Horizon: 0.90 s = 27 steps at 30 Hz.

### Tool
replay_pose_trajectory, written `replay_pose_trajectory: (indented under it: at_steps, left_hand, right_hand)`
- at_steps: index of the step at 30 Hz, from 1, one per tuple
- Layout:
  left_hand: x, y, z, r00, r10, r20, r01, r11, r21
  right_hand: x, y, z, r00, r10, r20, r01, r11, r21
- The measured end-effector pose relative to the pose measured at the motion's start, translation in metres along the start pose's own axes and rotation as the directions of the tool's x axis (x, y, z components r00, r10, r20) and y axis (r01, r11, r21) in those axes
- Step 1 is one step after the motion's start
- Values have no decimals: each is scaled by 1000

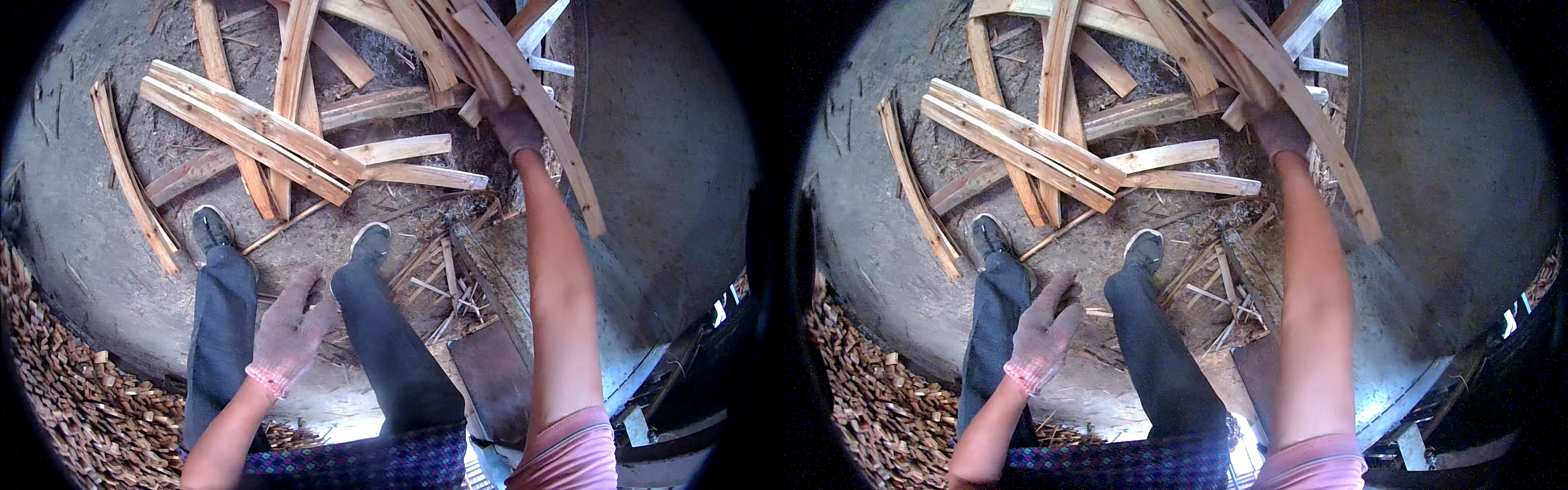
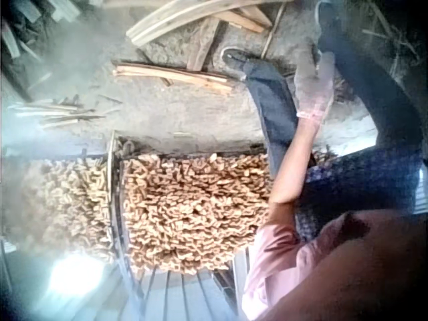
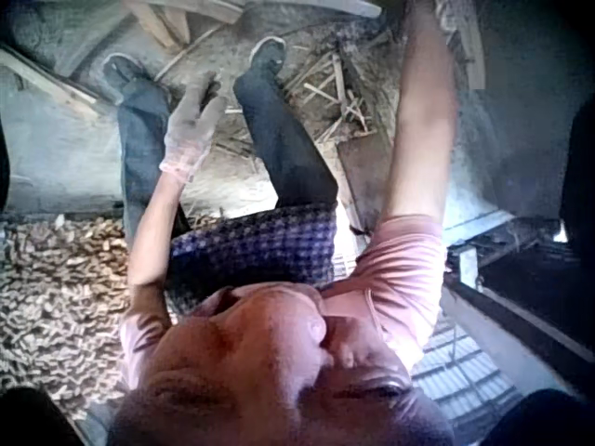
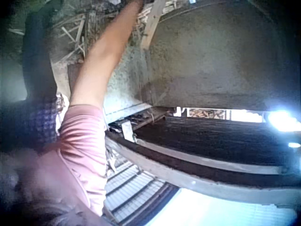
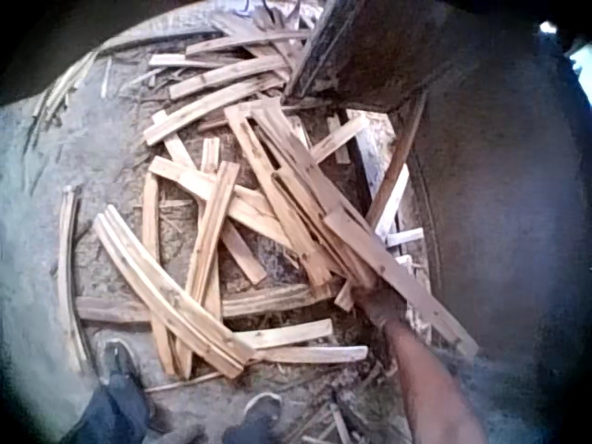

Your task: The person gathers and sorts thin wooden sticks and planks from the floor, then places them into a metal rack. They repeatedly pick up bundles of sticks, arrange them, and transfer them to the rack, continuing this cycle throughout the clip.

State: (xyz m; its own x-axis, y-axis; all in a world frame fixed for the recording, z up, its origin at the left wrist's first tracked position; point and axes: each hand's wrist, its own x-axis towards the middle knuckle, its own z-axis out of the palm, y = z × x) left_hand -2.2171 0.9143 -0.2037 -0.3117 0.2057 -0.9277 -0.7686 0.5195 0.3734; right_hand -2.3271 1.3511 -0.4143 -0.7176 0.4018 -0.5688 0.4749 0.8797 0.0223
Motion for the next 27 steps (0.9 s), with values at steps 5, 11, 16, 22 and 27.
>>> replay_pose_trajectory:
  at_steps: [5, 11, 16, 22, 27]
  left_hand:
    - [19, -5, 0, 994, -103, -38, 99, 991, -92]
    - [60, -26, 3, 993, -4, -114, -30, 954, -297]
    - [65, -13, 8, 998, 62, -14, -64, 976, -209]
    - [34, -9, -18, 999, -38, -26, 28, 955, -296]
    - [52, -53, -83, 935, -104, -340, -96, 847, -523]
  right_hand:
    - [-89, -83, 33, 994, -98, -56, 112, 912, 394]
    - [-175, -172, 41, 961, -42, 274, -243, 345, 907]
    - [-241, -211, 11, 936, -41, 350, -302, 415, 858]
    - [-259, -204, 26, 926, -349, 147, 66, 533, 844]
    - [-141, -159, -3, 916, -332, -224, 399, 806, 437]
